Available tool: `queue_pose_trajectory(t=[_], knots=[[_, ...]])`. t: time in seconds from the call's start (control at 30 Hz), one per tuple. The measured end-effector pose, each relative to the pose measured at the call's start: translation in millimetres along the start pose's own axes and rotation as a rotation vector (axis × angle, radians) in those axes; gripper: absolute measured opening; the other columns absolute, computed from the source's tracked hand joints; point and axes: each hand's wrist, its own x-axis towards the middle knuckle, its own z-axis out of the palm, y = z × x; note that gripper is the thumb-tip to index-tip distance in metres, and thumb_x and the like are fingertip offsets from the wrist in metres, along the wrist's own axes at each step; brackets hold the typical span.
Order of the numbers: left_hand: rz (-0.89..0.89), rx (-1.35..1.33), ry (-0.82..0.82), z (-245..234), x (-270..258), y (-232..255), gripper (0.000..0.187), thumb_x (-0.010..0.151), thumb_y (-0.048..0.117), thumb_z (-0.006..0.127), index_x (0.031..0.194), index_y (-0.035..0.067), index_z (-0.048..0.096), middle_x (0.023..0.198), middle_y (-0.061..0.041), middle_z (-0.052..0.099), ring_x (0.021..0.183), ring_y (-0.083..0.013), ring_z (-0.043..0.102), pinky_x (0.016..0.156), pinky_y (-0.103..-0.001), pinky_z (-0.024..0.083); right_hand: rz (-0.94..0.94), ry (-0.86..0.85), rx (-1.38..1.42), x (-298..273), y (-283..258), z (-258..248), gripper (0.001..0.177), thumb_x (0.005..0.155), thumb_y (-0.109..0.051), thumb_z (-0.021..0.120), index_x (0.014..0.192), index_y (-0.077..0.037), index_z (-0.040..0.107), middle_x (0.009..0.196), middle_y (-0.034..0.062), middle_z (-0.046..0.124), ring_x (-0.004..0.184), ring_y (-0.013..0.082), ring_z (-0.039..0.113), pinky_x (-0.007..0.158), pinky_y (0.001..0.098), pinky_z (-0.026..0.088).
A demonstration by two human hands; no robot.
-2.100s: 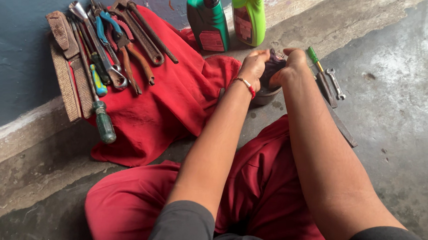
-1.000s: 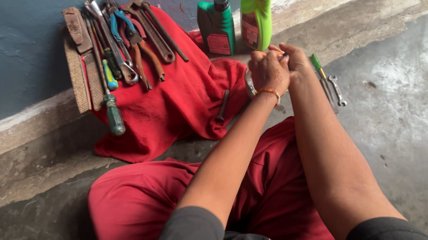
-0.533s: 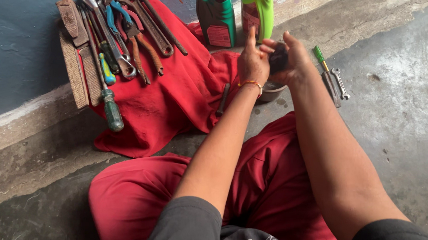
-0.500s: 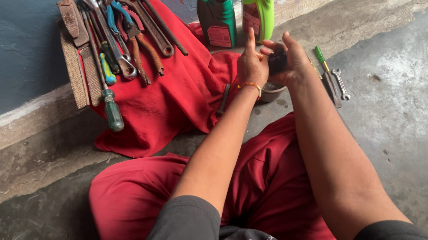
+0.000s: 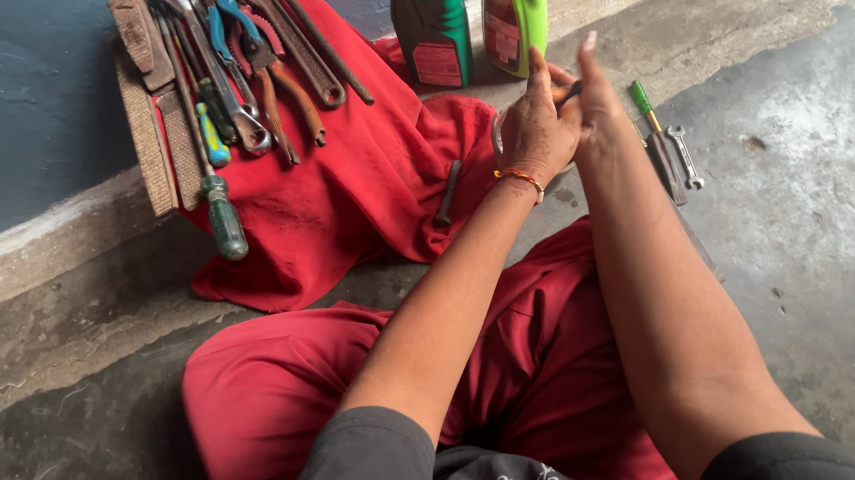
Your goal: The person cleans various metal tools and parts by hand using a dark cloth.
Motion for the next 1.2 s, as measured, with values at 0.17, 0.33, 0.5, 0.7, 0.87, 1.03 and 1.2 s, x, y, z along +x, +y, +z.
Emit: queue_pose_trajectory(t=[0.17, 0.33, 0.5, 0.7, 0.87, 1.03, 1.2], knots=[[-0.064, -0.157, 0.007, -1, 6, -7, 0.05, 0.083, 0.022, 0.083, 0.127, 0.019, 0.061, 0.1, 0.001, 0.081, 0.093, -0.0192, 0.078, 0.079, -0.033, 0.059, 0.023, 0.033, 0.179, -27, 2, 19, 0.079, 0.101, -0.064, 0.024, 0.124, -0.004, 0.069, 0.103, 0.023, 0.071, 0.096, 0.0343, 0.072, 0.088, 0.0571, 0.064], [-0.031, -0.356, -0.006, -3, 11, -15, 0.031, 0.079, 0.008, 0.082, 0.106, 0.016, 0.07, 0.095, 0.001, 0.082, 0.092, -0.0149, 0.08, 0.079, -0.029, 0.061, -0.003, 0.113, 0.084, -66, 2, 61, 0.084, 0.091, -0.072, 0.024, 0.111, -0.004, 0.07, 0.105, 0.019, 0.071, 0.094, 0.0329, 0.074, 0.084, 0.0556, 0.062], [-0.105, -0.228, 0.026, -16, 12, -10, 0.056, 0.075, 0.007, 0.082, 0.121, 0.015, 0.05, 0.085, 0.004, 0.077, 0.083, -0.0165, 0.076, 0.072, -0.033, 0.057, 0.003, 0.066, 0.043, -51, 7, 58, 0.043, 0.101, -0.045, 0.059, 0.108, -0.004, 0.067, 0.1, 0.016, 0.071, 0.089, 0.0294, 0.073, 0.085, 0.0499, 0.063], [-0.028, -0.398, 0.014, -12, 23, -13, 0.071, 0.072, -0.004, 0.073, 0.137, 0.012, 0.048, 0.106, -0.008, 0.073, 0.093, -0.0155, 0.07, 0.08, -0.033, 0.058, 0.084, -0.064, 0.11, -9, 11, 34, 0.015, 0.102, -0.017, 0.061, 0.108, -0.004, 0.064, 0.1, 0.0146, 0.072, 0.086, 0.0279, 0.073, 0.081, 0.0451, 0.064], [-0.28, -0.946, 0.147, -37, 29, -54, 0.047, 0.088, 0.002, 0.067, 0.133, 0.002, 0.053, 0.121, -0.008, 0.068, 0.09, -0.0159, 0.064, 0.075, -0.031, 0.054, 0.001, 0.086, -0.154, -24, 1, 47, 0.018, 0.098, -0.008, 0.068, 0.115, -0.012, 0.069, 0.098, 0.0058, 0.075, 0.074, 0.0129, 0.066, 0.06, 0.0233, 0.056], [-0.245, -0.966, 0.212, -21, 15, -80, 0.033, 0.096, 0.007, 0.067, 0.126, 0.0, 0.055, 0.114, -0.011, 0.067, 0.099, -0.0163, 0.066, 0.083, -0.03, 0.055, 0.082, 0.159, -0.245, -26, 14, 67, 0.018, 0.099, -0.025, 0.071, 0.111, -0.013, 0.066, 0.086, -0.003, 0.067, 0.062, 0.0071, 0.057, 0.047, 0.0162, 0.039], [-0.285, -0.88, 0.159, -12, 1, -83, 0.033, 0.095, 0.009, 0.067, 0.124, -0.001, 0.055, 0.113, -0.011, 0.069, 0.1, -0.0158, 0.066, 0.09, -0.029, 0.053, 0.071, 0.151, -0.224, -20, 23, 71, 0.022, 0.099, -0.036, 0.071, 0.105, -0.016, 0.065, 0.074, -0.0063, 0.055, 0.055, 0.0052, 0.046, 0.044, 0.019, 0.03]])
